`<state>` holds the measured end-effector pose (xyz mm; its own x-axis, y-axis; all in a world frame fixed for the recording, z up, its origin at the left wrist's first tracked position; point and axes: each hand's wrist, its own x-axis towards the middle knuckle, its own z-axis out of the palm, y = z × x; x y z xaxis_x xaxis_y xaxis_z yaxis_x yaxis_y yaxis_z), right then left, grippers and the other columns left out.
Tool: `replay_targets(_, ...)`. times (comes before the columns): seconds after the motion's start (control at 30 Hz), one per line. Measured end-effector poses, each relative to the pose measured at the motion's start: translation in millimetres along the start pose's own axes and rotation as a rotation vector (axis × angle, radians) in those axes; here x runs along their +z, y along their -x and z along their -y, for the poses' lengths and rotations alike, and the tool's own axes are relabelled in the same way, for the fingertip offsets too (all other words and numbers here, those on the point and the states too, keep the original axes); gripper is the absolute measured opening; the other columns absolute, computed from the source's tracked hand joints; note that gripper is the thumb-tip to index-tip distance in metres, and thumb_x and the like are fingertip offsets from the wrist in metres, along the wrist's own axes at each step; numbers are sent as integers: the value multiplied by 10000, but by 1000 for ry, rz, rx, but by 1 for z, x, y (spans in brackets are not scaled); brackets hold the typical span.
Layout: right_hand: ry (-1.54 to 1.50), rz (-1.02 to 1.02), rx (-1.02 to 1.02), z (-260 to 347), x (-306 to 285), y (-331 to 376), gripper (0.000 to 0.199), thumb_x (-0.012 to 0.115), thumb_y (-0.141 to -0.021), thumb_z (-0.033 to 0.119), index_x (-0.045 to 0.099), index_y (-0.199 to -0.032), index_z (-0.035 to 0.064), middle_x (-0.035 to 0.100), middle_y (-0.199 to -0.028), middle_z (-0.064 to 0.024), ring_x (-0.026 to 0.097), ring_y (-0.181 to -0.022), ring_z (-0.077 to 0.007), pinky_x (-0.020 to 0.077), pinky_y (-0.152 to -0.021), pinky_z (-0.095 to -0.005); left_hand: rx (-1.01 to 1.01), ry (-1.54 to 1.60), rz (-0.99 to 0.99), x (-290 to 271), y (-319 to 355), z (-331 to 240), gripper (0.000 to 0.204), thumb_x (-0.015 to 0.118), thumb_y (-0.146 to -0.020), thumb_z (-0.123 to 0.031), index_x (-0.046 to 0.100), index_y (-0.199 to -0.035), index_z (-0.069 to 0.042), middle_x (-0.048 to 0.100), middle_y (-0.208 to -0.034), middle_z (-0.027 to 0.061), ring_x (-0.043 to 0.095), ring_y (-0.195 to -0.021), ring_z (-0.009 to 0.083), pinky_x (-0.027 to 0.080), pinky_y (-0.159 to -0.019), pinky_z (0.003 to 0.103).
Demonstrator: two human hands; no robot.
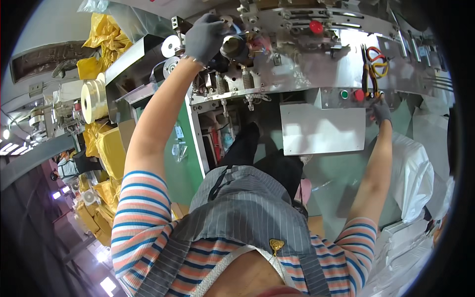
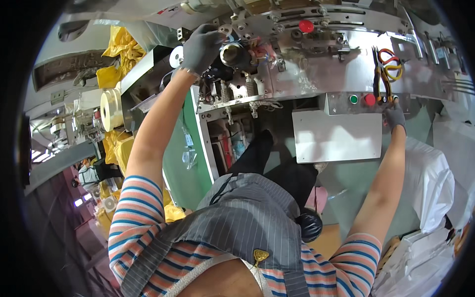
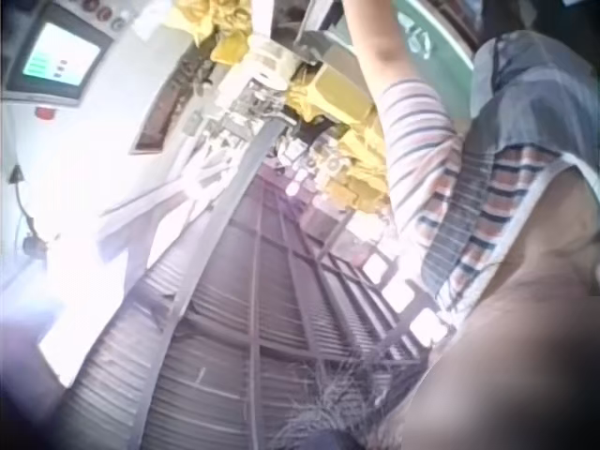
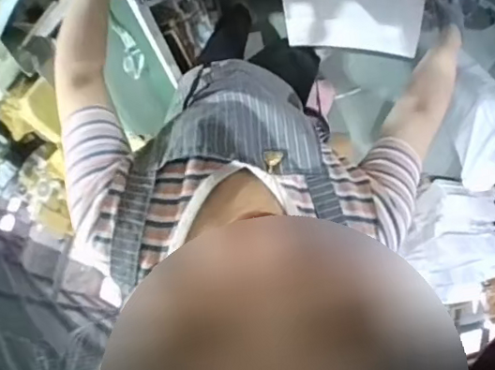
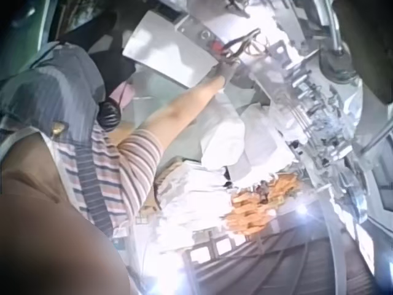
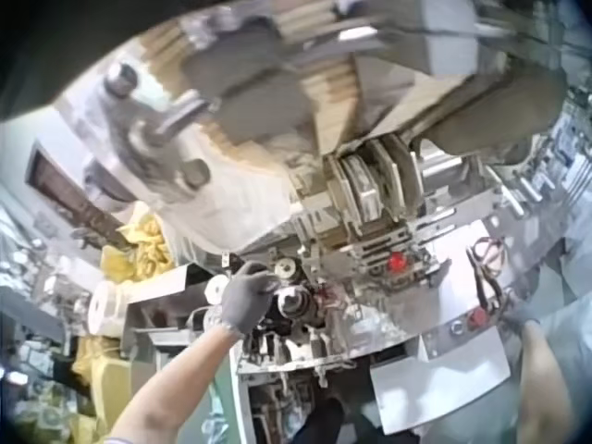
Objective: Operating an automated machine to package wooden sticks or straws, including feeding materials and monitoring the conveyor.
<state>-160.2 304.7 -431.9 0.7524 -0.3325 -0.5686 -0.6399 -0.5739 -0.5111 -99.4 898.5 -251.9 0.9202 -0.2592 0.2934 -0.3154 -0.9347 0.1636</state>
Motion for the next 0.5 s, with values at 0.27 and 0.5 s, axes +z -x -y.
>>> replay_targets(0.27,41,-52,13,8,2,8,706,486,-814,116,280,-1489,153,601,-652,-122,573,-460,-193,500,-459,-333,89,-339,434,51,-52,-14,549,642,-751,-551,617,-1198,-233,625,-1172,82,576,-1066,308,473,-899,408)
replay_targets(0.5,-38,-58,11,4,3,6,729,501,-786,134,303,-1486,179,592,-657,-120,577,-480,-184,515,-488,-338,157,-321,385,50,-52,-17,374,616,-804,-409,649,-1111,-198,656,-1080,94,632,-969,306,529,-799,410)
